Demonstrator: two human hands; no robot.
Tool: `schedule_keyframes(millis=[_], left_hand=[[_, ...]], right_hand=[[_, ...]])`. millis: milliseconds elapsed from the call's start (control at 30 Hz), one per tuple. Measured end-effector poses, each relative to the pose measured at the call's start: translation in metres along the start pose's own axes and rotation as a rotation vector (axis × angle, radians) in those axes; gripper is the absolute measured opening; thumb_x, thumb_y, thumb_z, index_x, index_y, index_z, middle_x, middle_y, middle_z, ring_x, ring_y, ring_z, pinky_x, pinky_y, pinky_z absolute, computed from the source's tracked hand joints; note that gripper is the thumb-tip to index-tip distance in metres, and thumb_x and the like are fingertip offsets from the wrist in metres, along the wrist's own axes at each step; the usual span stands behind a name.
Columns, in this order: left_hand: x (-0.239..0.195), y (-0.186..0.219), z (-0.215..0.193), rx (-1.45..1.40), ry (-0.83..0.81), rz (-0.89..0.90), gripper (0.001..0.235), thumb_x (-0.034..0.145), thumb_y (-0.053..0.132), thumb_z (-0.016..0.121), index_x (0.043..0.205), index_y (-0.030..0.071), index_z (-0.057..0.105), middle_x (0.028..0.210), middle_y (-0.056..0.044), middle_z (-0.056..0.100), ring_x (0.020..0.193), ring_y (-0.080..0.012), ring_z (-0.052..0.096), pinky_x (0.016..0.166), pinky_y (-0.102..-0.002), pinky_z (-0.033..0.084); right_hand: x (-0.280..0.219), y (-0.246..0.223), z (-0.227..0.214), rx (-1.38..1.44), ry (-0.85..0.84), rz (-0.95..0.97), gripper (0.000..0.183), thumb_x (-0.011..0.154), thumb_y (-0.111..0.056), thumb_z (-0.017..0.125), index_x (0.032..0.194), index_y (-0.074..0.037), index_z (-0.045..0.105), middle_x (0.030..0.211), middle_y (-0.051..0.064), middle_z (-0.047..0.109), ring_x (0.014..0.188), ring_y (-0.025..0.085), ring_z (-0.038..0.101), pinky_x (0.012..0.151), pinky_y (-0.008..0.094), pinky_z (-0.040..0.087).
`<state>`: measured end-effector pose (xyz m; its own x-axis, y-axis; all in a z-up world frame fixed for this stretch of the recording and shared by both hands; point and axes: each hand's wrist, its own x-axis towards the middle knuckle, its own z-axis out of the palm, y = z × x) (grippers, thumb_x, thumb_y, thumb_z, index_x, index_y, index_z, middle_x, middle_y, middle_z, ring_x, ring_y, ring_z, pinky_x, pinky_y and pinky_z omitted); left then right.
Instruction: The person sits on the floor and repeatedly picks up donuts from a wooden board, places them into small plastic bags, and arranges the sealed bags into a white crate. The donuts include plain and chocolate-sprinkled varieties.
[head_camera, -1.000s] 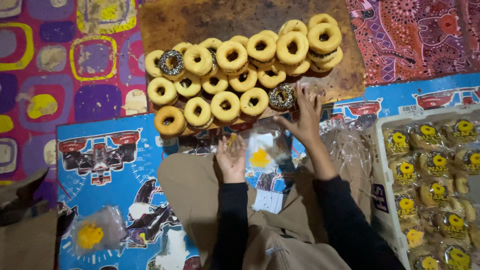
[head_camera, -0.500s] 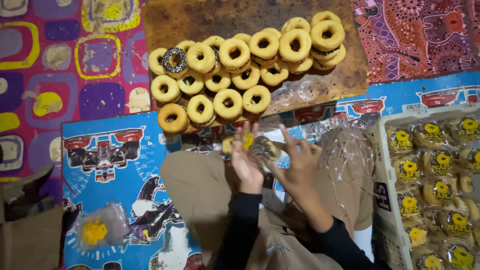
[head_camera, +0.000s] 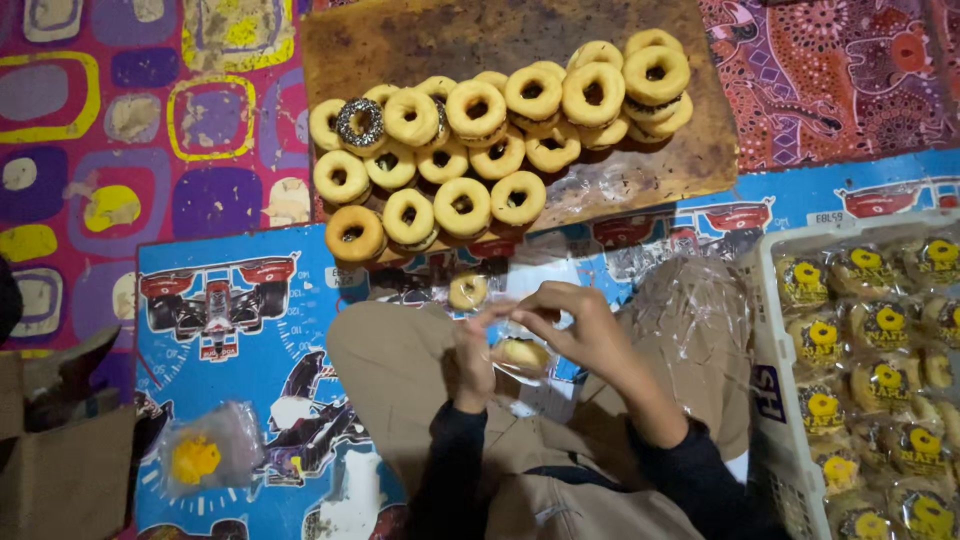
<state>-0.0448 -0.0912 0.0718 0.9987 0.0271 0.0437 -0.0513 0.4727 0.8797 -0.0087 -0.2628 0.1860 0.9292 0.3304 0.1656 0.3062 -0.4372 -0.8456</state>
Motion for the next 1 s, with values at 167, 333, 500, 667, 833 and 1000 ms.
schedule_keyframes(millis=[167,333,500,667,833,1000], left_hand=[[-0.013,0.017,0.0,0.231,-0.175,-0.225,0.023,0.102,0.003,0.058,0.12,-0.006,0.068,0.094,-0.005,0.074,0.085,-0.0139,0.068,0.077,-0.029,0.055],[-0.01,0.048,0.012,0.466,-0.328,-0.093,0.014,0.1,0.002,0.055,0.109,-0.004,0.063,0.092,-0.01,0.072,0.083,-0.0157,0.07,0.073,-0.031,0.055],[-0.009,0.074,0.009,0.926,-0.453,-0.085,0.018,0.105,0.012,0.056,0.104,-0.005,0.063,0.089,-0.023,0.071,0.086,-0.0305,0.072,0.07,-0.038,0.052],[-0.016,0.083,-0.015,0.799,-0.192,-0.213,0.041,0.107,0.026,0.048,0.133,0.002,0.068,0.11,-0.013,0.078,0.099,-0.0187,0.074,0.081,-0.032,0.055],[-0.016,0.072,0.007,0.265,0.363,-0.056,0.05,0.112,0.027,0.045,0.157,0.004,0.044,0.15,-0.009,0.052,0.113,-0.0184,0.054,0.094,-0.028,0.051],[-0.036,0.067,0.035,0.261,0.299,0.013,0.06,0.104,0.025,0.048,0.158,0.01,0.026,0.161,-0.008,0.03,0.134,-0.0142,0.046,0.093,-0.032,0.057]], right_hand=[[0.016,-0.033,-0.022,-0.076,-0.058,-0.147,0.025,0.083,-0.019,0.083,0.104,-0.008,0.072,0.086,0.005,0.065,0.079,0.021,0.064,0.07,0.034,0.049],[0.012,-0.046,-0.035,-0.365,-0.066,-0.53,0.032,0.077,-0.018,0.079,0.106,-0.007,0.075,0.089,0.004,0.063,0.087,0.025,0.059,0.074,0.038,0.042],[-0.005,0.0,-0.017,-0.488,-0.221,-0.565,0.02,0.074,-0.013,0.073,0.091,-0.002,0.069,0.088,0.008,0.063,0.086,0.026,0.06,0.076,0.04,0.047],[0.014,0.073,-0.06,-1.083,-0.399,0.405,0.015,0.096,-0.014,0.063,0.102,-0.009,0.076,0.107,0.017,0.073,0.104,0.03,0.071,0.089,0.041,0.055],[-0.01,0.067,-0.024,-0.785,-0.337,0.241,0.051,0.083,-0.031,0.075,0.125,-0.006,0.063,0.122,0.021,0.069,0.11,0.037,0.07,0.091,0.045,0.056],[-0.007,0.037,0.065,-0.158,-0.022,-0.061,0.088,0.079,-0.016,0.081,0.155,-0.008,0.038,0.129,0.02,0.067,0.11,0.037,0.071,0.09,0.043,0.057]])
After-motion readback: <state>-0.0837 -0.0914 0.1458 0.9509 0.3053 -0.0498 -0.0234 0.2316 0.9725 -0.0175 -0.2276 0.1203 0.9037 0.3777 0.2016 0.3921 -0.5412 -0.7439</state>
